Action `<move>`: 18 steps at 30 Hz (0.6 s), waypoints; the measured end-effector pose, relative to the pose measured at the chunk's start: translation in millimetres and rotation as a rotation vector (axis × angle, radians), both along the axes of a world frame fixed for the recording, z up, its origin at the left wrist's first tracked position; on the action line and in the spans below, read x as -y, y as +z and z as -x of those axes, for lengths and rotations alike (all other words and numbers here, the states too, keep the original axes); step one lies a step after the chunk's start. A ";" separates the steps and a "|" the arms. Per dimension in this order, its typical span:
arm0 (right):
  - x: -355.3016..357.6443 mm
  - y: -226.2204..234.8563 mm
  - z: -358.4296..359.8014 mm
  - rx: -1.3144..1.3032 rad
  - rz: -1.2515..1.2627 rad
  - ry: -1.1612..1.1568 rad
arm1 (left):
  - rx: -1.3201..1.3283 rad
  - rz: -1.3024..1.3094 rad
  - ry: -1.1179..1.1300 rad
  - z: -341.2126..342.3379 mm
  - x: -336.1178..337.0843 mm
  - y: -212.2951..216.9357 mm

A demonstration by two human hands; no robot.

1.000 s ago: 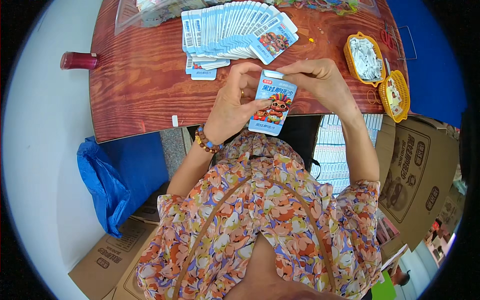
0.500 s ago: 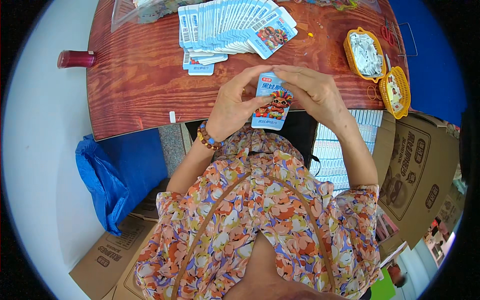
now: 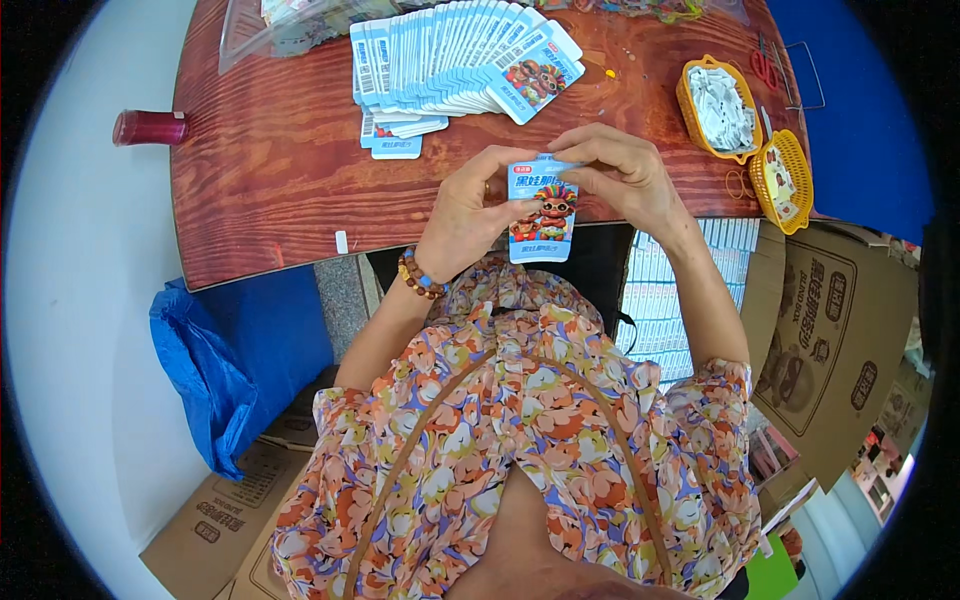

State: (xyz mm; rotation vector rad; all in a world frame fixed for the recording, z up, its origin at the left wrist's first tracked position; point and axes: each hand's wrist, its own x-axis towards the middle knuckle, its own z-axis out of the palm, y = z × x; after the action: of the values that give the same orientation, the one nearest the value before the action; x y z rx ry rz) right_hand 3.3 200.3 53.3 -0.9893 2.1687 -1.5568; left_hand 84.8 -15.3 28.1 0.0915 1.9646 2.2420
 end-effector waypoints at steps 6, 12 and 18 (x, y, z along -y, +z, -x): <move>10.9 -5.3 -5.0 0.326 -0.025 -0.085 | -0.048 0.029 0.016 5.4 9.5 -13.7; 33.0 -32.5 23.5 0.973 0.581 -0.330 | 0.034 -0.098 0.248 16.8 32.8 13.4; 118.8 -6.7 23.8 1.194 0.378 -0.081 | -0.395 0.401 0.560 27.7 36.5 8.1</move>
State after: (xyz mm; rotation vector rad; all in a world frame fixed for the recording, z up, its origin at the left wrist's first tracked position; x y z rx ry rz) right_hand -20.5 81.5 46.6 0.0650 1.0971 -1.8933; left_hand 57.1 -51.8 36.3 -0.0838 2.9244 2.1820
